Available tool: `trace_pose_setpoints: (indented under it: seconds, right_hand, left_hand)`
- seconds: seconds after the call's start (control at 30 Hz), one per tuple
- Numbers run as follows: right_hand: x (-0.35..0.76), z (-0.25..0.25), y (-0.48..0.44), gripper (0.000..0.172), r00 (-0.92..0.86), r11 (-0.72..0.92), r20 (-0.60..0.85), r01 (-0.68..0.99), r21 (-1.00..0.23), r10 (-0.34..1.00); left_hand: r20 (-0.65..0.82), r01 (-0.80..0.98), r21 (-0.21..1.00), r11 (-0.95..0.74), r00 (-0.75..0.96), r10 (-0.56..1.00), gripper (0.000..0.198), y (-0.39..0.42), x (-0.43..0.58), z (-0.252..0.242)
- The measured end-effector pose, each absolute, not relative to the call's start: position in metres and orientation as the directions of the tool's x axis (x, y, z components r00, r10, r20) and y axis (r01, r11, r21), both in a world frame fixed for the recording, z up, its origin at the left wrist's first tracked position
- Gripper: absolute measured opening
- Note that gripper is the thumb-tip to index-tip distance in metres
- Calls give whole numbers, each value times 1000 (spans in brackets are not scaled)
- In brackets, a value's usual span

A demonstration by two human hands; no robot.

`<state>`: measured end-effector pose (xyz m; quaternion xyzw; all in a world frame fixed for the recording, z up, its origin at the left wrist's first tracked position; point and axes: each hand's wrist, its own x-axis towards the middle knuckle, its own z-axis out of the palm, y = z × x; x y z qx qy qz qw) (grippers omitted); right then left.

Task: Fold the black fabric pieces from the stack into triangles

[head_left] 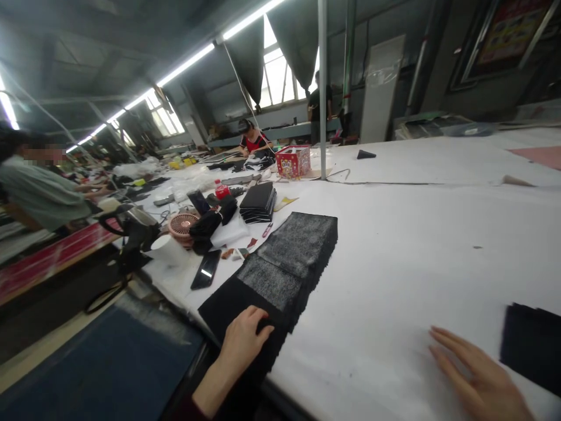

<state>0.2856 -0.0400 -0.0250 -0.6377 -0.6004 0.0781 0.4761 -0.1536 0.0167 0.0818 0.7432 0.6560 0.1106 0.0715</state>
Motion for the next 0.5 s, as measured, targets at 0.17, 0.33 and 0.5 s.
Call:
trace_pose_setpoints:
  seconds: [0.17,0.33,0.5]
  right_hand:
    - [142,10,-19,28,-100,322,322,553,-769,941]
    - [52,33,-9,26,-389,453,275,503,-736,879]
    - [16,42,8,33,-533,561,249,571,-599,809]
  left_hand:
    - [118,962,111,-249,237,964,16,18,-160,63]
    - [116,935,189,-300,282,952,17,32,-174,61]
    - [50,871,422,-252,255,966,16,47,-196,60]
